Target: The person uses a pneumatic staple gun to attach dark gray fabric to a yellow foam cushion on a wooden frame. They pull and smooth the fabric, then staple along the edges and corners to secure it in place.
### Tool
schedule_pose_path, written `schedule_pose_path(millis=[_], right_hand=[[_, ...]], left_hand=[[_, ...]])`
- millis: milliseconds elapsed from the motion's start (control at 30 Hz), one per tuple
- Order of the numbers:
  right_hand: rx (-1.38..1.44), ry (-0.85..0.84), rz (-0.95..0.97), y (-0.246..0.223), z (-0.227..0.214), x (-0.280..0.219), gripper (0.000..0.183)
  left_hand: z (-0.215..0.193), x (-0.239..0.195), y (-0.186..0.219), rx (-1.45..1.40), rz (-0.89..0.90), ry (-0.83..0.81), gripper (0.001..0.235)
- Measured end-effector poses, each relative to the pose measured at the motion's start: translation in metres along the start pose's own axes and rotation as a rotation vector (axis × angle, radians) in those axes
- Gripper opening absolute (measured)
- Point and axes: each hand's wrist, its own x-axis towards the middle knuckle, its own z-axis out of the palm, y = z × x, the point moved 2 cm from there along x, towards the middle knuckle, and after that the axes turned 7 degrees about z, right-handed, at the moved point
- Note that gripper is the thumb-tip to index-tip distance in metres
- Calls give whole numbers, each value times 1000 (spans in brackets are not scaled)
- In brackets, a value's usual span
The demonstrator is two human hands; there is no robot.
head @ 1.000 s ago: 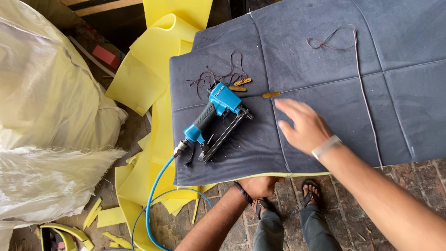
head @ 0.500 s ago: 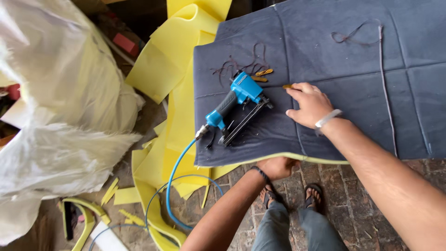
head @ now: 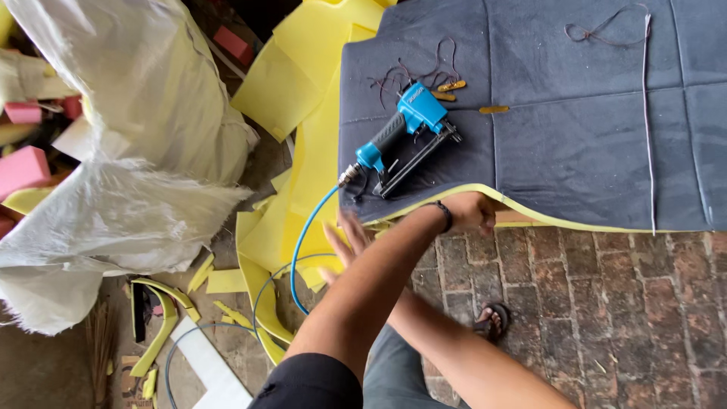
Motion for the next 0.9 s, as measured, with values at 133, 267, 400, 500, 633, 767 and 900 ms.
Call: schedule_pose_path(millis=[133, 267, 400, 500, 633, 767, 900], right_hand=[[-171, 400, 183, 28, 9, 97, 89], [-219, 638, 479, 49, 9, 135, 88], [-253, 691, 536, 58, -5, 140, 87], [-257, 713, 559, 58, -9, 136, 86], [-251, 701, 558, 55, -10, 131, 85], [-235, 692, 544, 55, -15, 125, 84], [-208, 653, 522, 46, -27, 119, 83]], left_hand=[[-1, 7, 12, 91, 37, -105, 22], [-2, 15, 1, 202, 168, -78, 25], [-1, 26, -1, 124, 132, -204, 19], [-1, 19, 3, 187, 165, -227, 20], [-14, 9, 19, 125, 150, -251, 20], [-25, 0, 32, 56, 1, -280, 20], [-26, 0, 36, 67, -122, -281, 20]])
